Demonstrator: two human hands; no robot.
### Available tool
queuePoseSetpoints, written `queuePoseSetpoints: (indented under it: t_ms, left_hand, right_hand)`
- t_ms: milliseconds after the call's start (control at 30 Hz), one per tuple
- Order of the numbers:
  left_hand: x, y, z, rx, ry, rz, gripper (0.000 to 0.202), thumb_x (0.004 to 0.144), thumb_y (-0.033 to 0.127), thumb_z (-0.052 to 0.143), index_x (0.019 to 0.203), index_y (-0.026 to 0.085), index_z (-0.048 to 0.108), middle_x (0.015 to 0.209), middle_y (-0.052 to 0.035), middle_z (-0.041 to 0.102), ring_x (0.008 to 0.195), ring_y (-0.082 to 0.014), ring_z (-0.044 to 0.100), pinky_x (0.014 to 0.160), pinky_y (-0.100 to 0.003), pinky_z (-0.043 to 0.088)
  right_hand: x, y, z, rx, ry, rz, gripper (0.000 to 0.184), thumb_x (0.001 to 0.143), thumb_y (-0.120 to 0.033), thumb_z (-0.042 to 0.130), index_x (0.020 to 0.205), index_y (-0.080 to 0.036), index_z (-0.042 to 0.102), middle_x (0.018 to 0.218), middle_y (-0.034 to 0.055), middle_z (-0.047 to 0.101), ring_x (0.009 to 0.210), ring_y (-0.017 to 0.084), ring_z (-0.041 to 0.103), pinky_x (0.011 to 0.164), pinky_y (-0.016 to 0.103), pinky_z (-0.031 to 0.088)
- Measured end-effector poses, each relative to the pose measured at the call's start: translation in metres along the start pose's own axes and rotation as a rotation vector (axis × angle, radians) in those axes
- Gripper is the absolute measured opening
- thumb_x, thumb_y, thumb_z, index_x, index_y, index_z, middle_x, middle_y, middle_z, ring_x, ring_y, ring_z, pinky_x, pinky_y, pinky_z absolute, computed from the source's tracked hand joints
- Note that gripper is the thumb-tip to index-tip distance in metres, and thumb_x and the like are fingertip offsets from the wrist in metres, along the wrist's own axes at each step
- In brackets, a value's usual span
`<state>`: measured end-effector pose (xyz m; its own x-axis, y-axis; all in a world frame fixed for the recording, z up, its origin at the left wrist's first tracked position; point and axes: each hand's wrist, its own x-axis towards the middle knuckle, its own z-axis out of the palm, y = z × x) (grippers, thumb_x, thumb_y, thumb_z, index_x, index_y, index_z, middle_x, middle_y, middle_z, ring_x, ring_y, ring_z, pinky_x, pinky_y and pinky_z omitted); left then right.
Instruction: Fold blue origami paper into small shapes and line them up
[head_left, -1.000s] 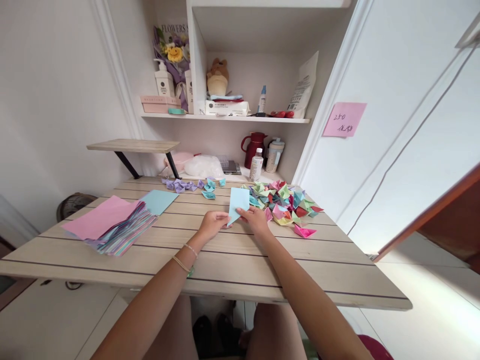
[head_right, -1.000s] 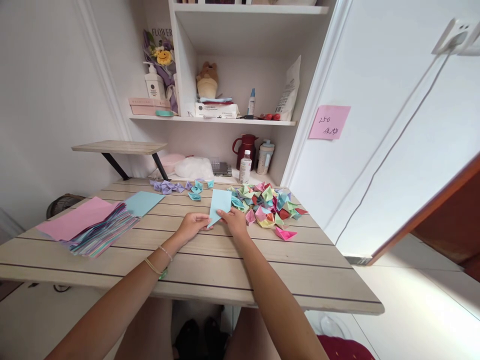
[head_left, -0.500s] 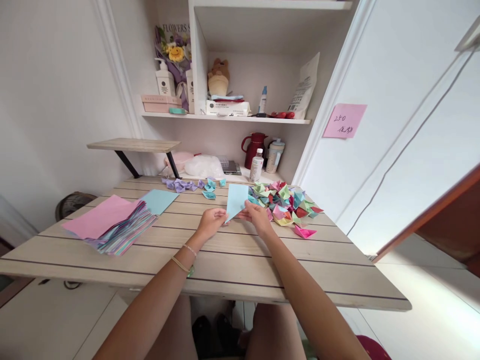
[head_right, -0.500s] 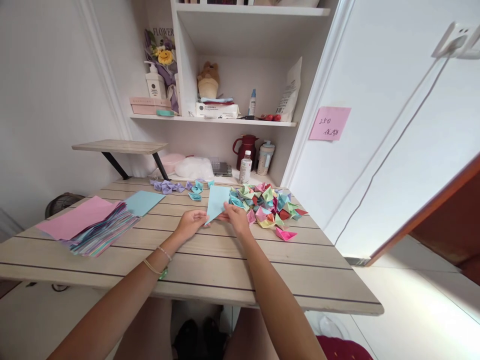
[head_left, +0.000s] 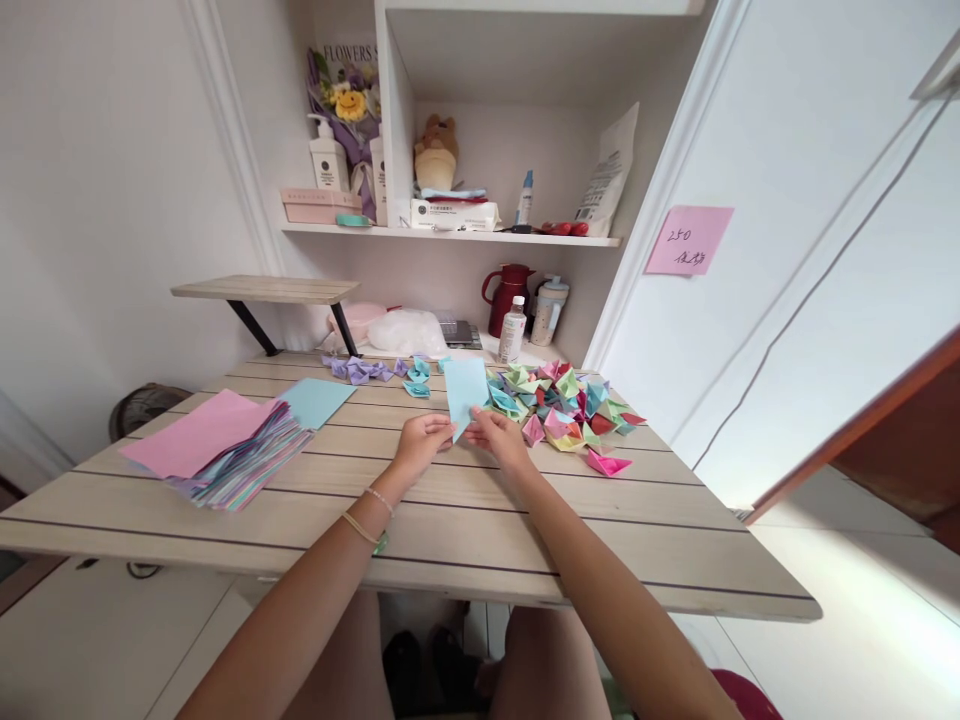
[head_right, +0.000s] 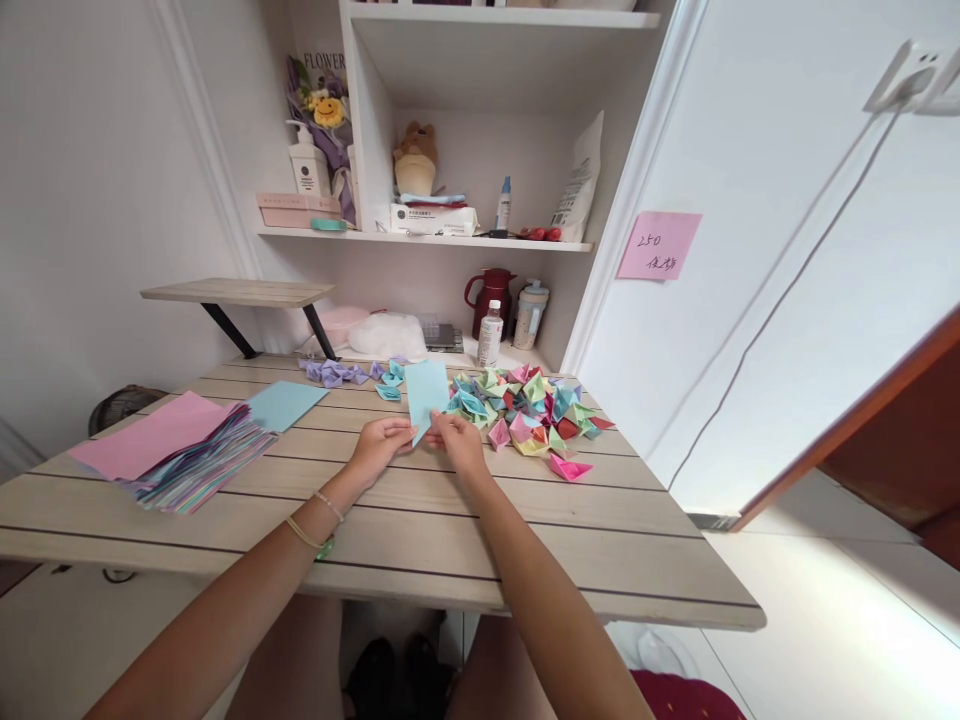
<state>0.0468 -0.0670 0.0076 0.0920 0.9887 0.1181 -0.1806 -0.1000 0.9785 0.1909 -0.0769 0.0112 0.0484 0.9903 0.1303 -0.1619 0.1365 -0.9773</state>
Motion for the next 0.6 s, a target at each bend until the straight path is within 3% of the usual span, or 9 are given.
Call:
queuePoseSetpoints:
  t_ms: [133, 300, 433, 600]
  left_hand:
    - [-0.004, 0.001, 0.005, -0.060, 0.003, -0.059, 0.032, 0.051, 0.029, 0.076, 0.075, 0.010, 0.064, 0.075, -0.0091, 0.068, 0.067, -0.0158, 0.062, 0.066, -0.029, 0.050]
    - [-0.006, -0.001, 0.011, -0.061, 0.013, -0.106, 0.031, 0.049, 0.030, 0.076, 0.070, 0.011, 0.064, 0.073, -0.0075, 0.066, 0.067, -0.0156, 0.061, 0.066, -0.029, 0.049]
    - [-0.007, 0.001, 0.011, -0.053, -0.019, -0.130, 0.026, 0.049, 0.029, 0.076, 0.067, 0.013, 0.065, 0.070, -0.0038, 0.064, 0.067, -0.0138, 0.058, 0.067, -0.029, 0.049]
    - [-0.009, 0.005, 0.009, -0.092, -0.085, -0.165, 0.024, 0.051, 0.029, 0.075, 0.067, 0.013, 0.065, 0.073, -0.0047, 0.063, 0.069, -0.0133, 0.058, 0.067, -0.027, 0.047]
  right_hand:
    - [-0.005, 0.005, 0.007, -0.354, 0.094, -0.222, 0.034, 0.076, -0.046, 0.049, 0.059, -0.017, 0.055, 0.057, 0.0016, 0.059, 0.055, 0.014, 0.054, 0.058, 0.027, 0.042]
    - [-0.008, 0.008, 0.010, -0.681, 0.234, -0.478, 0.027, 0.084, -0.036, 0.036, 0.068, -0.019, 0.049, 0.060, 0.0009, 0.054, 0.055, 0.015, 0.048, 0.056, 0.026, 0.035]
    - [-0.005, 0.009, 0.011, -0.808, 0.188, -0.488, 0.021, 0.086, -0.032, 0.032, 0.073, -0.020, 0.044, 0.056, -0.0005, 0.048, 0.052, 0.016, 0.044, 0.051, 0.026, 0.030]
    - [-0.005, 0.009, 0.014, -0.808, 0.150, -0.445, 0.017, 0.086, -0.031, 0.029, 0.078, -0.021, 0.041, 0.055, -0.0021, 0.046, 0.047, 0.015, 0.040, 0.049, 0.025, 0.028]
